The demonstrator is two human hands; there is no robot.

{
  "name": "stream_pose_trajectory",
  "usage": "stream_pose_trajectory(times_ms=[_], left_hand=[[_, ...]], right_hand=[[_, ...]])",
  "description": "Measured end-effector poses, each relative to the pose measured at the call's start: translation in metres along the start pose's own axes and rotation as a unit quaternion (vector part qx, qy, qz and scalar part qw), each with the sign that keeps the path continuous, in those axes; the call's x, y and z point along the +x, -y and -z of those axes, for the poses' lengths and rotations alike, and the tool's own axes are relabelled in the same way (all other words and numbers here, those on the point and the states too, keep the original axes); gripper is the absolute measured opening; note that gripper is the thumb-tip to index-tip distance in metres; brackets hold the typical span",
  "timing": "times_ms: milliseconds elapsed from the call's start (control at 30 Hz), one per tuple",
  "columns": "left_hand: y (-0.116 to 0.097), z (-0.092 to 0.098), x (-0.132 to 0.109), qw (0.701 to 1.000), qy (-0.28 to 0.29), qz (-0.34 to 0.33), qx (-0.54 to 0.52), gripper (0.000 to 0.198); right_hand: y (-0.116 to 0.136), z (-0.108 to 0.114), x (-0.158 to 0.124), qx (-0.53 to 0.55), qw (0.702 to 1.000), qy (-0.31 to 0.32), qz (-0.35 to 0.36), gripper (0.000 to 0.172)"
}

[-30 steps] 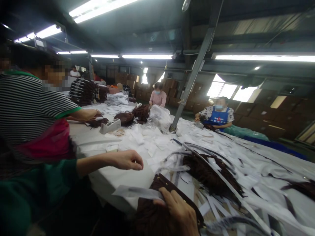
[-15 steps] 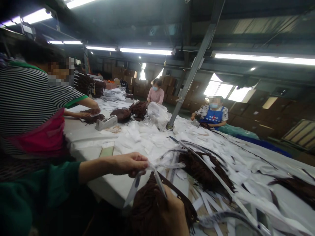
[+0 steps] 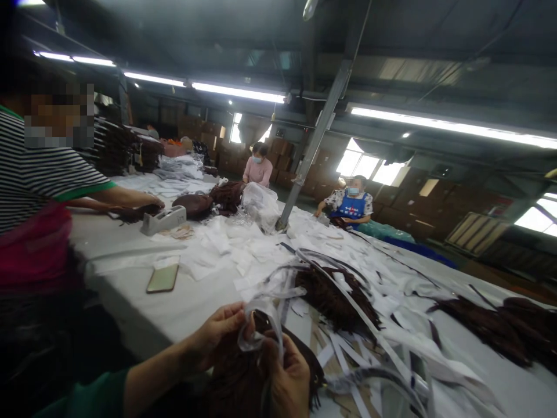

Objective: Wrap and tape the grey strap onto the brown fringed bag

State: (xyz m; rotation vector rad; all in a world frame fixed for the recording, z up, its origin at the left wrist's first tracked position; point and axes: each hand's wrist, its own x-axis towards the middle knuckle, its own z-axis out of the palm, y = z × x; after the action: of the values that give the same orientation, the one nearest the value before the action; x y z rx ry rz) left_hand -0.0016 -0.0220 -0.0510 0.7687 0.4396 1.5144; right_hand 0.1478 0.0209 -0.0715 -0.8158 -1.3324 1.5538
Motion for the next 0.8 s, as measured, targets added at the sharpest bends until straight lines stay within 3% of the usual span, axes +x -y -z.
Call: stream_pose_trajectory(times_ms=[100,167,267,333,467,600,700,800], left_hand=[[-0.013,0.002,-0.007,0.987,0.054,0.064,0.137,0.042],[-0.023,0.001,-0.011,0.951,0.074,0.104,0.281,0.052],[-0.030,-0.001,-0.014,0.888,0.073,0.112,0.440,0.043],[-0.028,-0.001,-0.014,0.875,0.057,0.113,0.468,0.033],[-0.015,0.003,-0.013,0.898,-0.011,0.097,0.428,0.014],[0.000,0.000,-0.014,0.960,-0.067,0.102,0.251,0.019],[0.013,-0.008,-0.015,0.985,-0.089,0.095,0.109,0.032],[0.028,-0.018,-0.015,0.986,-0.144,0.071,0.052,0.034]], right_hand=[[0.002,0.003,-0.003,-0.027,0.999,0.028,-0.033,0.041],[0.000,0.003,-0.002,-0.065,0.996,0.058,-0.034,0.041],[-0.006,0.005,0.000,-0.134,0.988,0.080,-0.015,0.041],[-0.009,0.006,0.000,-0.160,0.983,0.085,-0.012,0.042],[-0.009,0.004,-0.006,-0.086,0.992,0.079,-0.040,0.046],[-0.005,0.002,-0.014,0.012,0.997,0.076,-0.023,0.059],[-0.002,0.000,-0.016,-0.026,0.998,0.051,0.003,0.055],[0.003,-0.005,-0.017,-0.130,0.990,0.029,0.048,0.057]])
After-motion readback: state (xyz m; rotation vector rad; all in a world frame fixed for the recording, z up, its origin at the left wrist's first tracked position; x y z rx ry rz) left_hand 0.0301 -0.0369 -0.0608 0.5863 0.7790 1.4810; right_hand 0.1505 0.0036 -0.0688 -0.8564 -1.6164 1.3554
